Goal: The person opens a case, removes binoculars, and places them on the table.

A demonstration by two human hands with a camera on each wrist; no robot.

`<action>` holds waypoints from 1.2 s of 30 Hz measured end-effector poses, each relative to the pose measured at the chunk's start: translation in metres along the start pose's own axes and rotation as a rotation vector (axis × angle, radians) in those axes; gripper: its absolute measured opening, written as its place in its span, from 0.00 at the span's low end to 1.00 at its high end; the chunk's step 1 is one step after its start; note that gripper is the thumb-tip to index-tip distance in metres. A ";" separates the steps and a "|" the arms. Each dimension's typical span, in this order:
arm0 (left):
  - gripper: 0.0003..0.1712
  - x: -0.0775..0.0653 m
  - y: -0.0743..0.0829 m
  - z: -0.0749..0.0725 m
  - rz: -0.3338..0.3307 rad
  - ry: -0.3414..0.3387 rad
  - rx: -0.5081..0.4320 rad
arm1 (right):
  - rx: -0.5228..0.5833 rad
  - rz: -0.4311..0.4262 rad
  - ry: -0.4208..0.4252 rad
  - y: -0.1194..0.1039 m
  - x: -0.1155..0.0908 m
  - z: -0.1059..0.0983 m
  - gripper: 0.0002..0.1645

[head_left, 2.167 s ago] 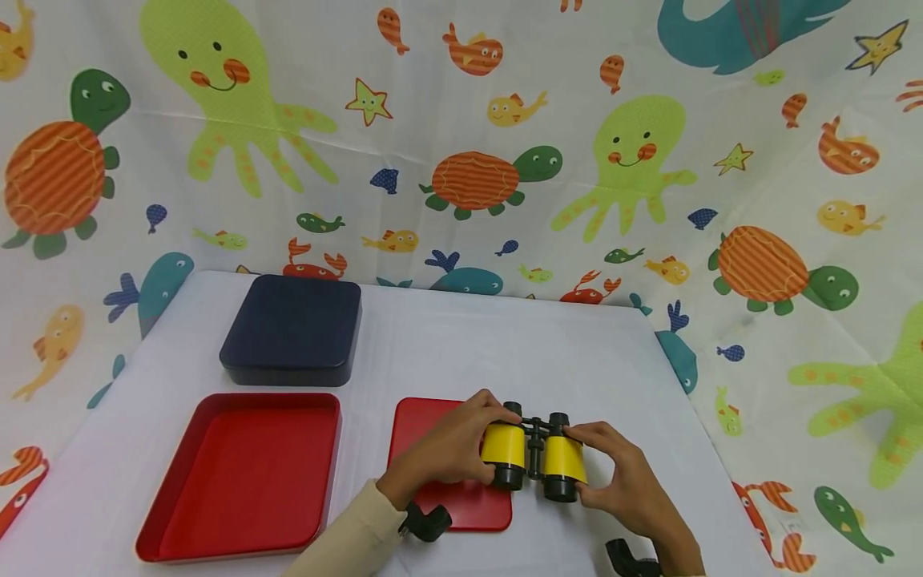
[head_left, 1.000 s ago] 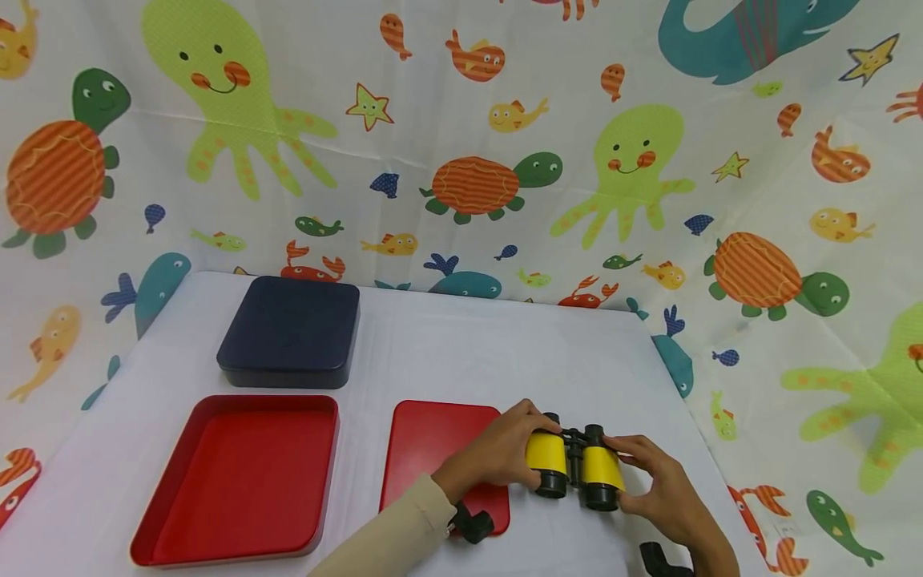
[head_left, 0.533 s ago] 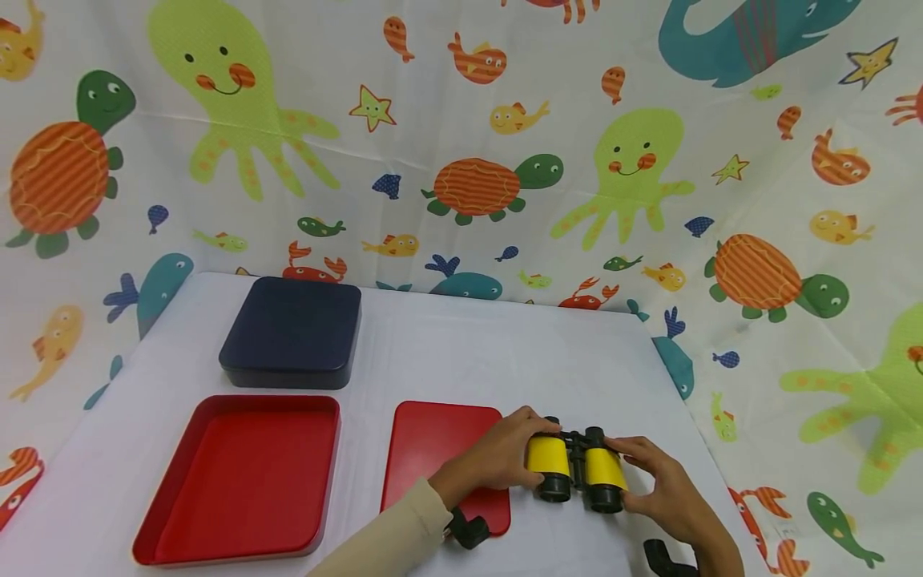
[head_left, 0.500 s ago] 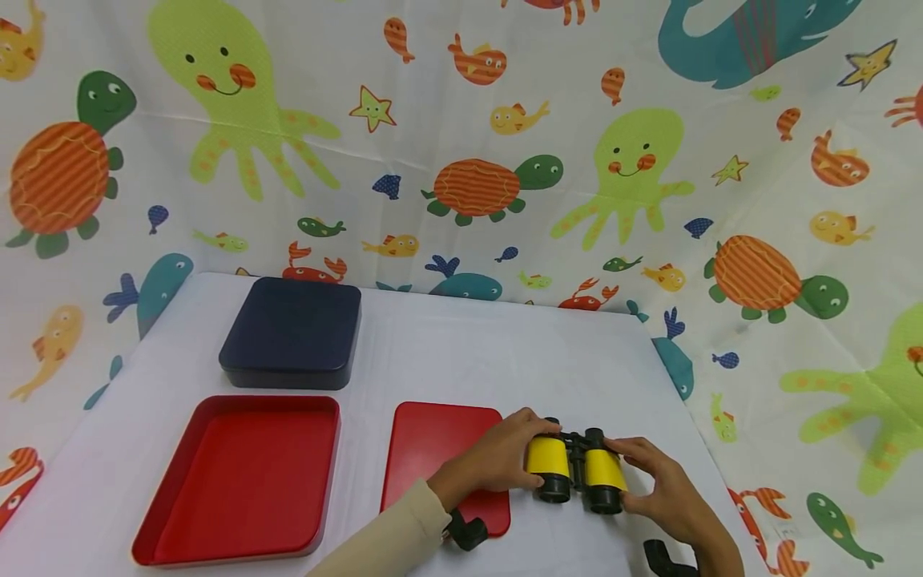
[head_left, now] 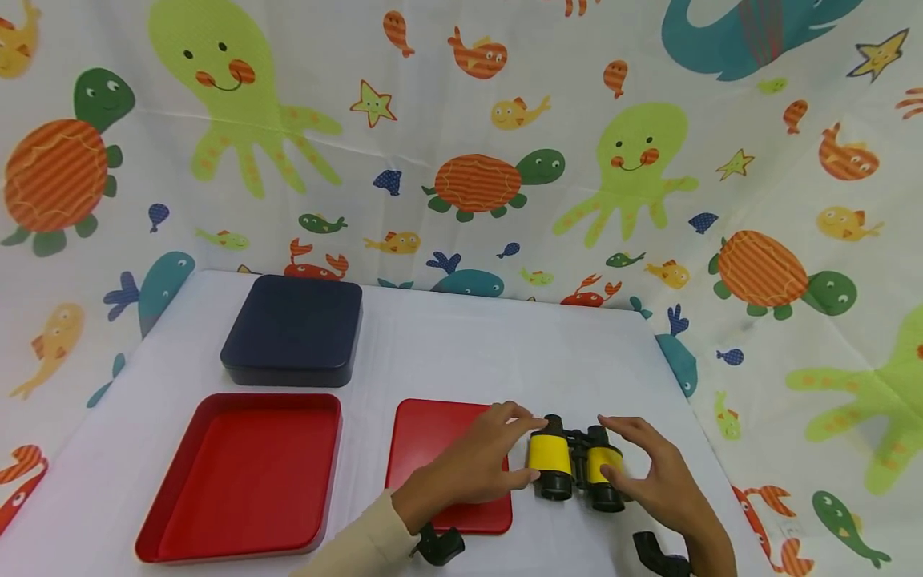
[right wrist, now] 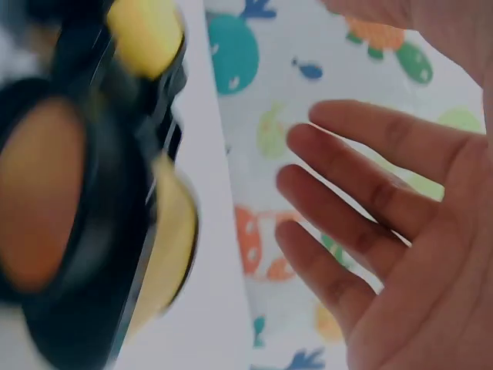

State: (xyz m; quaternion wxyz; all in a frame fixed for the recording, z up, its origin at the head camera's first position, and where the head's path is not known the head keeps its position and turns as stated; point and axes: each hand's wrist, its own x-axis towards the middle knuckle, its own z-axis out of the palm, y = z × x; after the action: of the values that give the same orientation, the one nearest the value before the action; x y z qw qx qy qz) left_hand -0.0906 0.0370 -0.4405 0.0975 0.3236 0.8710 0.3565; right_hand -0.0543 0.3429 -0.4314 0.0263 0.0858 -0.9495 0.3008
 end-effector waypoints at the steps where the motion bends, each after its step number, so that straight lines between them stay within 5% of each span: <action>1: 0.39 -0.004 0.000 -0.004 -0.009 0.010 0.001 | -0.002 -0.012 0.016 -0.005 0.002 0.001 0.37; 10: 0.42 -0.039 -0.009 -0.046 -0.054 0.101 -0.005 | 0.029 -0.159 0.086 -0.050 0.023 0.010 0.44; 21: 0.50 -0.065 -0.028 -0.080 -0.082 0.268 0.158 | 0.025 -0.322 0.119 -0.097 0.058 0.046 0.55; 29: 0.51 -0.074 -0.052 -0.100 -0.111 0.324 0.240 | 0.042 -0.292 0.012 -0.125 0.085 0.073 0.55; 36: 0.49 -0.083 -0.073 -0.119 -0.154 0.357 0.283 | 0.072 -0.256 0.021 -0.149 0.110 0.099 0.51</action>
State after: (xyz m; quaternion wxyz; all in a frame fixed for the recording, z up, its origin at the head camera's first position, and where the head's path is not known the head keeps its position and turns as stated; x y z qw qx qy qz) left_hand -0.1104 -0.1212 -0.4090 -0.0773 0.1984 0.9379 0.2738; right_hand -0.1362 0.1503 -0.4166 0.0715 0.2038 -0.9190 0.3299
